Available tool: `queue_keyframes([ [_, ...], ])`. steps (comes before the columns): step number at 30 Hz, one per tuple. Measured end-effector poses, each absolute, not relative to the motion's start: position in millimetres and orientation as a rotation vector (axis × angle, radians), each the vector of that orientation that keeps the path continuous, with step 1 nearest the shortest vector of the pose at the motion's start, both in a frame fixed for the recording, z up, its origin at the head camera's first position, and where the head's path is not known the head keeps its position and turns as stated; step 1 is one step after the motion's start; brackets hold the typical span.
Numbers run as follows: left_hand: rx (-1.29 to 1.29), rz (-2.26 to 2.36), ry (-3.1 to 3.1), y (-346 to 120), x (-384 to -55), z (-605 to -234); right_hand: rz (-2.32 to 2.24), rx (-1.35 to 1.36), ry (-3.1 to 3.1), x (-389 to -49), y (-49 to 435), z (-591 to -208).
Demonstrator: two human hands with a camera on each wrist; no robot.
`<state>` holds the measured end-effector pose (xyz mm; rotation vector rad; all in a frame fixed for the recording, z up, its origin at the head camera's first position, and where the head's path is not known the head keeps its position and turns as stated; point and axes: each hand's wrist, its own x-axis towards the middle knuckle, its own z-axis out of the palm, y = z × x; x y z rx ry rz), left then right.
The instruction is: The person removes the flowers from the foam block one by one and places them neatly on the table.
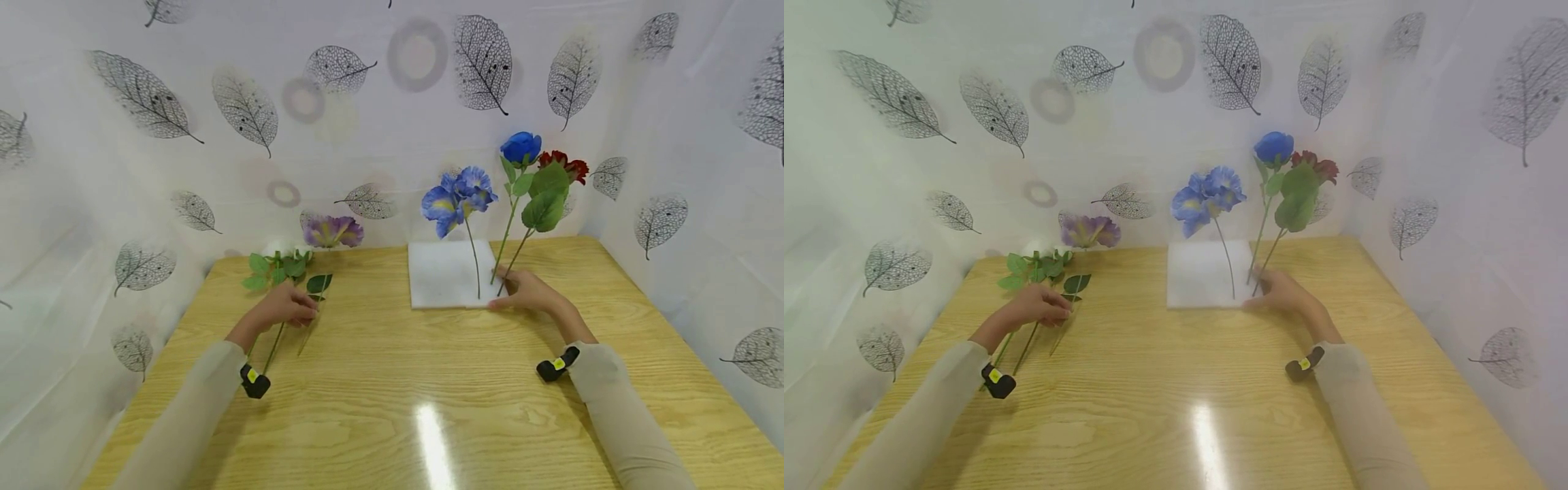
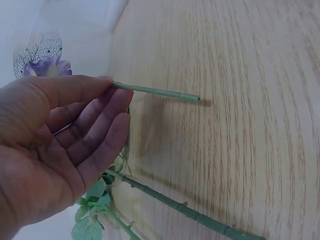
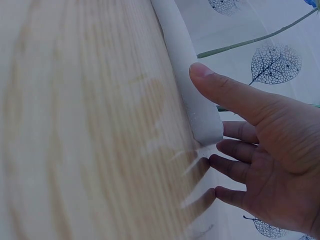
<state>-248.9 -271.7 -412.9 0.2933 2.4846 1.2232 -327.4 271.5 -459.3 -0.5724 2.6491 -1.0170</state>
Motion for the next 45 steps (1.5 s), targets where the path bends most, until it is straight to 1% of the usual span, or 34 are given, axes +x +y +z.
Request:
queue_keyframes([
  [14, 0.199, 1.219, 2.475, -276, -252, -424, -0.989, -0.563, 2.665, -325, 269, -456],
  [30, 0.137, 1.216, 2.434, -276, -246, -422, -0.988, -0.564, 2.665, -326, 271, -458],
  [45, 0.041, 1.219, 2.374, -278, -248, -427, -0.963, -0.573, 2.665, -325, 269, -453],
])
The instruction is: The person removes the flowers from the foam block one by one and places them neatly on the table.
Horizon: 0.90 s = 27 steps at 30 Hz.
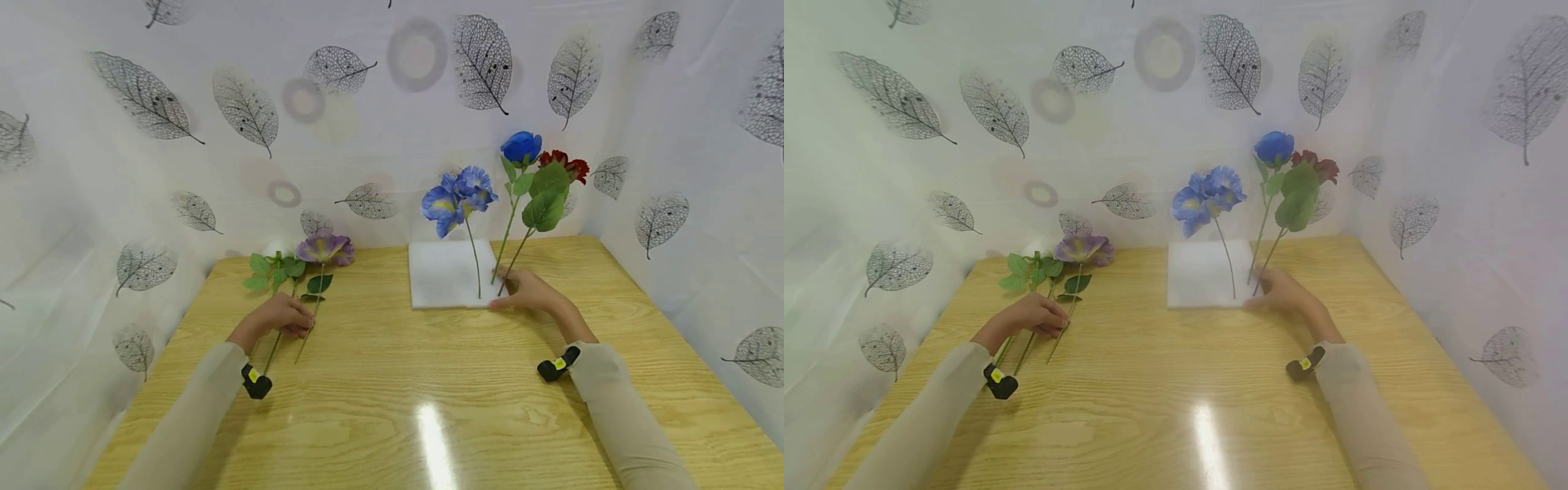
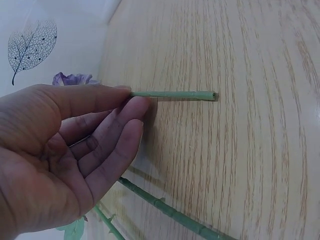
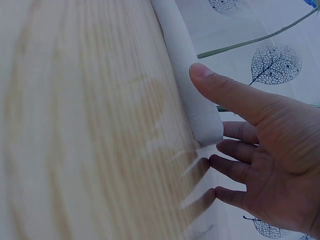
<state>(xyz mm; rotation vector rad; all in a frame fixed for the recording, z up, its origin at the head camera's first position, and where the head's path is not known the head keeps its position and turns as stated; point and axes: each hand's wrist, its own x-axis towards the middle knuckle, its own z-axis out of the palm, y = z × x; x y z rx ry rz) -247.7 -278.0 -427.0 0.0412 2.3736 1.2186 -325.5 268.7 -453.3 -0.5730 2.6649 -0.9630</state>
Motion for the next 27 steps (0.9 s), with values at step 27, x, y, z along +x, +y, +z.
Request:
queue_keyframes([
  [27, 0.030, 1.174, 2.330, -274.9, -250.9, -423.1, -0.951, -0.603, 2.672, -326.1, 269.6, -454.9],
])
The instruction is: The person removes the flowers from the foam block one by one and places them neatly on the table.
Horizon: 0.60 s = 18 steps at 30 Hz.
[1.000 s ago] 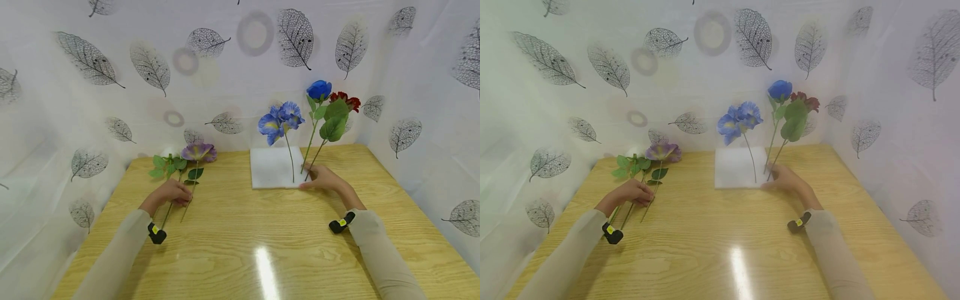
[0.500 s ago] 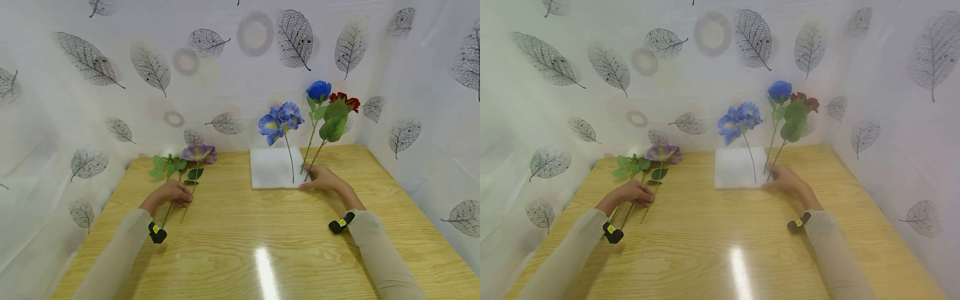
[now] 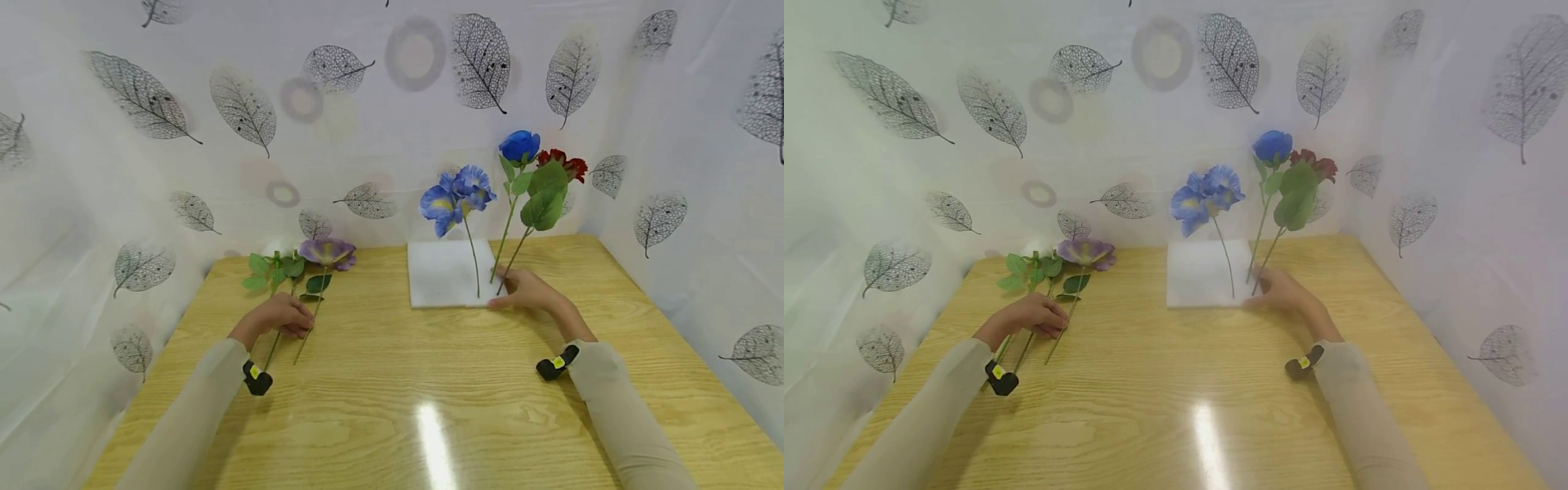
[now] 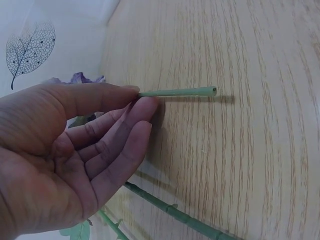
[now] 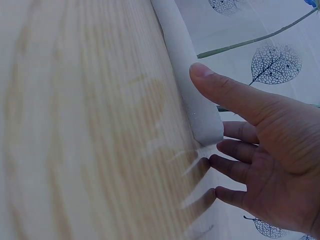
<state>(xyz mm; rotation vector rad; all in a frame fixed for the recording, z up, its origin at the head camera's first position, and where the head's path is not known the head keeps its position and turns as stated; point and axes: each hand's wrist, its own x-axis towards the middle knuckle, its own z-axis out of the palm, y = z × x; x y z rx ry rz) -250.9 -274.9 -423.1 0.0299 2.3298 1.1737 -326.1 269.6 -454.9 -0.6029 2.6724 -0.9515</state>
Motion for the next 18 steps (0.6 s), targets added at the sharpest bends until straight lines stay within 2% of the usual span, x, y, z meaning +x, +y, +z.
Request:
queue_keyframes([
  [18, 0.118, 1.186, 2.297, -274, -246, -414, -0.945, -0.607, 2.681, -326, 269, -455],
])
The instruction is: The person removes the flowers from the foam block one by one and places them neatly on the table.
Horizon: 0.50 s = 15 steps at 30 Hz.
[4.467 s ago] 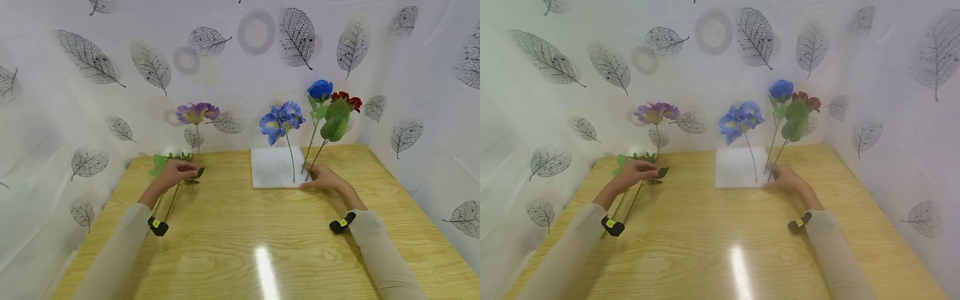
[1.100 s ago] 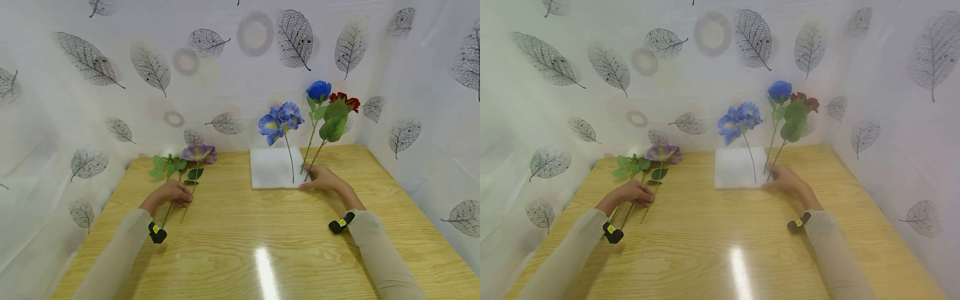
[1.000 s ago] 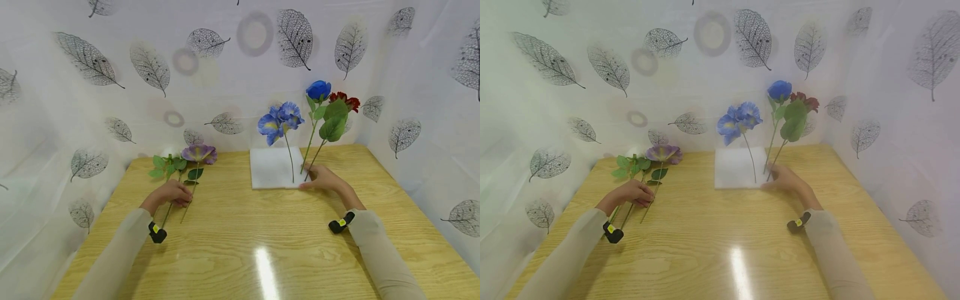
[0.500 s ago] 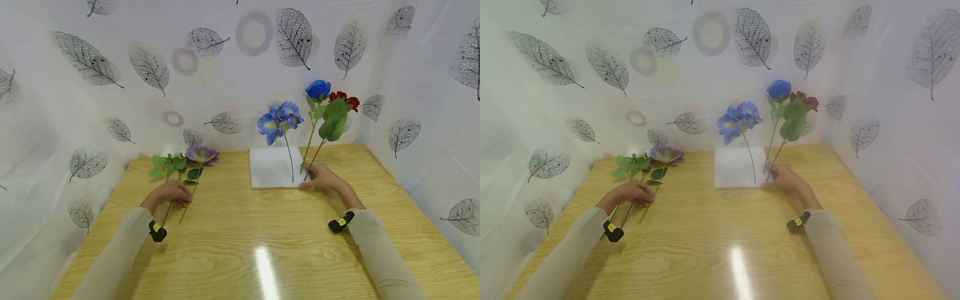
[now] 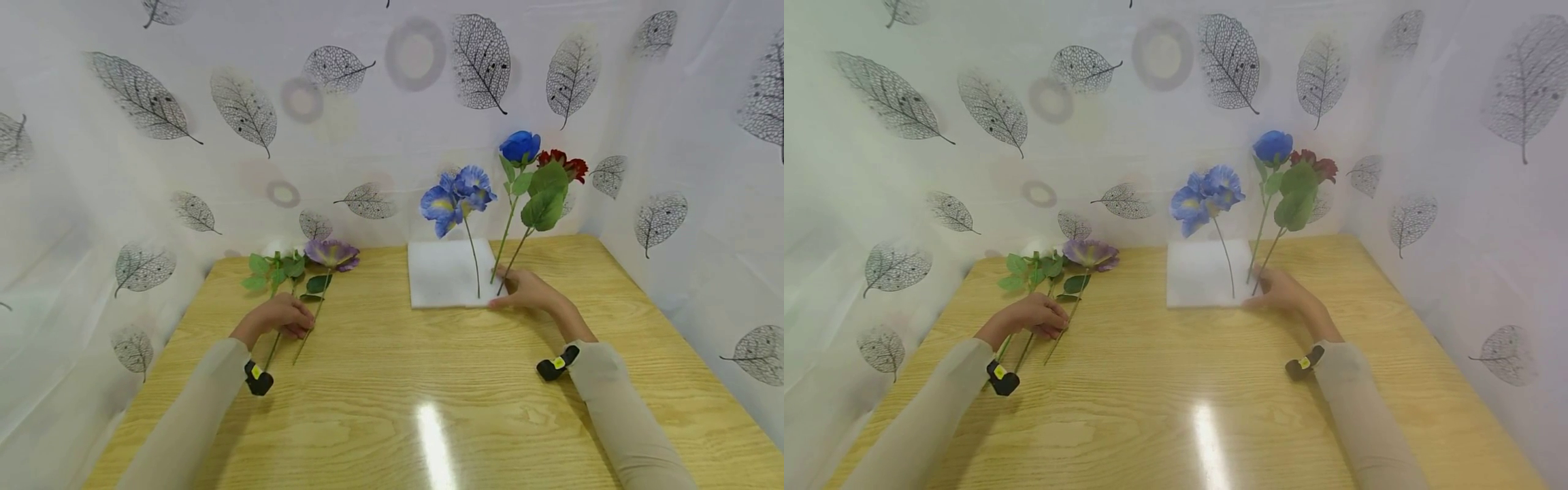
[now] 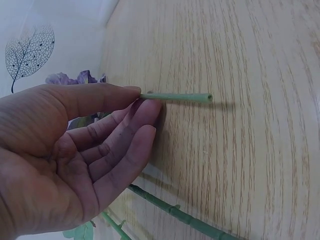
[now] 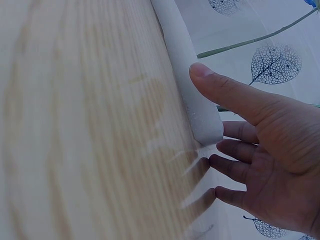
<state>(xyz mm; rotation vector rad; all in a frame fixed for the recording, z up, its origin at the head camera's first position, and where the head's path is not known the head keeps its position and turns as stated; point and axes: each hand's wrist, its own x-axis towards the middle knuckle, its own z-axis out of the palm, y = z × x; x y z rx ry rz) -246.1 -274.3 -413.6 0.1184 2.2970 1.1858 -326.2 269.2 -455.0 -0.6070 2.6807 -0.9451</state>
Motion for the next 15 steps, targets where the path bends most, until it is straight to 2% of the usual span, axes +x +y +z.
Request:
queue_keyframes([
  [15, 0.090, 1.184, 2.312, -274.6, -245.0, -415.6, -0.948, -0.593, 2.676, -326.2, 269.3, -455.5],
])
